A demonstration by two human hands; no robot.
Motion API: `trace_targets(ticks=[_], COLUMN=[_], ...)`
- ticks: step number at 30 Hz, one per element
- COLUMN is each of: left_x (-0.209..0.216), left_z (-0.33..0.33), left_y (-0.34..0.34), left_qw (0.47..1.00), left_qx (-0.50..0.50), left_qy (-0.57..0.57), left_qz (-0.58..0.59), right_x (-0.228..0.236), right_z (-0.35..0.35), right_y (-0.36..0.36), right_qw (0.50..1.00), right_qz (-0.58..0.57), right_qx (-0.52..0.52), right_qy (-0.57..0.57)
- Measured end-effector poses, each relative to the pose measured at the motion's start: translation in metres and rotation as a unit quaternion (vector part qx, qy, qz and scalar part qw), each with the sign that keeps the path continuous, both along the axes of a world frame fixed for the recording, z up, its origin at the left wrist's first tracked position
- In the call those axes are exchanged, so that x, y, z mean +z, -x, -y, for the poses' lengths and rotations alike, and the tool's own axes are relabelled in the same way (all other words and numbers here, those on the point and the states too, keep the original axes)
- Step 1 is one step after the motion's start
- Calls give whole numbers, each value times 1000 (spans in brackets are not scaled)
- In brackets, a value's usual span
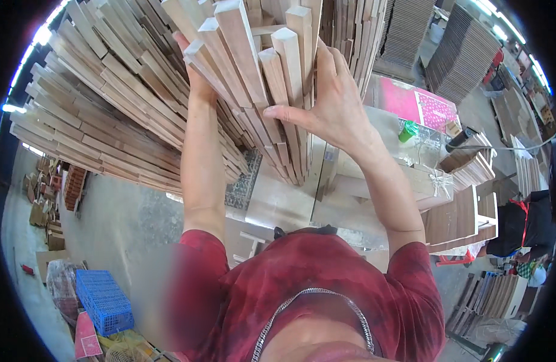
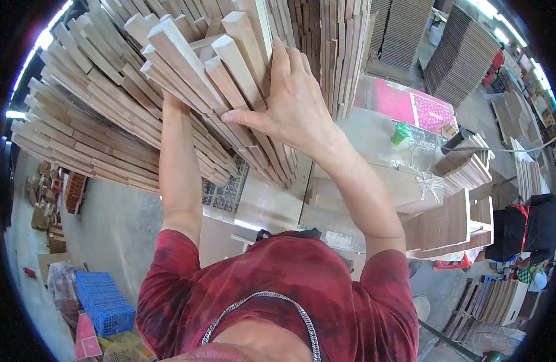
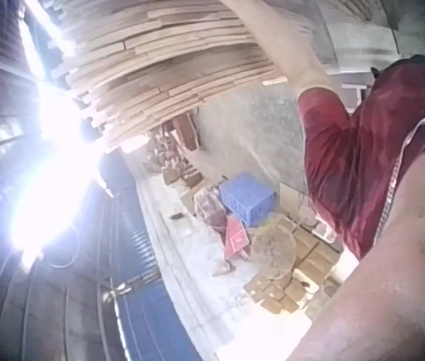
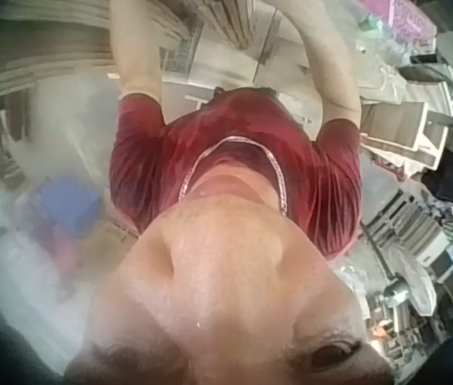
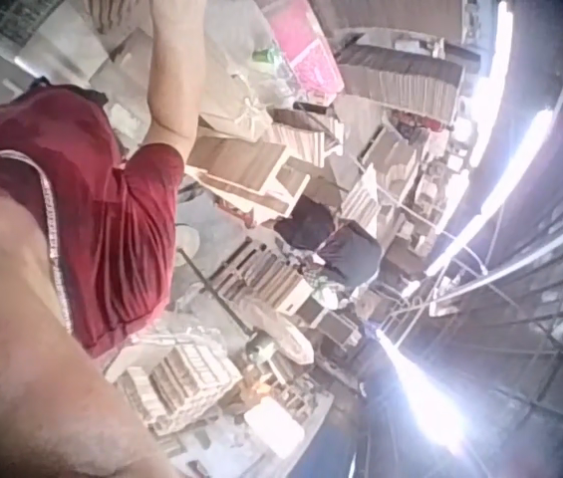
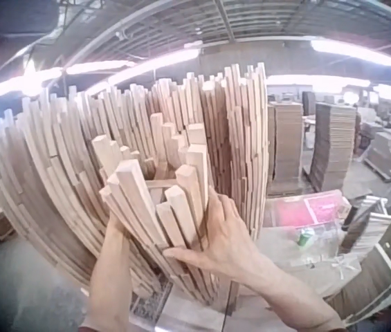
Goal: Assembling wooden cross-shaped frame components in a furniture manufacturing workshop.
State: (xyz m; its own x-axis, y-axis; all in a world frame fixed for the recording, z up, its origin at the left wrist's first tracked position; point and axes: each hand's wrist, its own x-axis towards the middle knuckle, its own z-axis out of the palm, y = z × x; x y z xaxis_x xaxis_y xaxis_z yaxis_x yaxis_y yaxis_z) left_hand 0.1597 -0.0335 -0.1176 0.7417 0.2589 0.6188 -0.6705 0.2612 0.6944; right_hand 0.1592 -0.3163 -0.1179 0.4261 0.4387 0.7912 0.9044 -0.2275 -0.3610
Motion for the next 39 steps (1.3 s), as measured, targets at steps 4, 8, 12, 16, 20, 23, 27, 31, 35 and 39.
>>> trace_targets(ticks=[4,8,12,16,20,23,27,31,35,39], left_x=[-5,7,12,-18,-30,-30,-23,-13,-25,-38], left_z=[8,27,35,8,-2,-6,-1,27,35,50], left_y=[7,21,24,9,-4,-11,-10,13,26,44], left_qw=[999,994,986,992,995,995,993,989,987,986], left_qx=[15,39,55,42,-1,-33,-65,2,65,85], left_qy=[5,8,15,24,-7,-39,-67,-3,-16,5], left_qz=[-48,-105,-155,-115,-99,-86,-72,-148,-146,-141], right_x=[-2,-1,-4,0,2,0,5,-1,-3,-9], right_z=[-6,-12,-11,-12,-12,-13,-15,-16,-16,-14], right_y=[-2,-2,-3,-1,0,-2,-1,-7,4,11], right_qw=[999,998,999,1000,1000,999,998,1000,999,1000], right_qz=[41,47,37,7,14,34,57,17,7,-12], right_qx=[-17,-23,-32,8,-18,-21,-34,-4,-4,-23], right_qy=[-20,-22,-14,-7,3,12,-2,-24,-31,8])
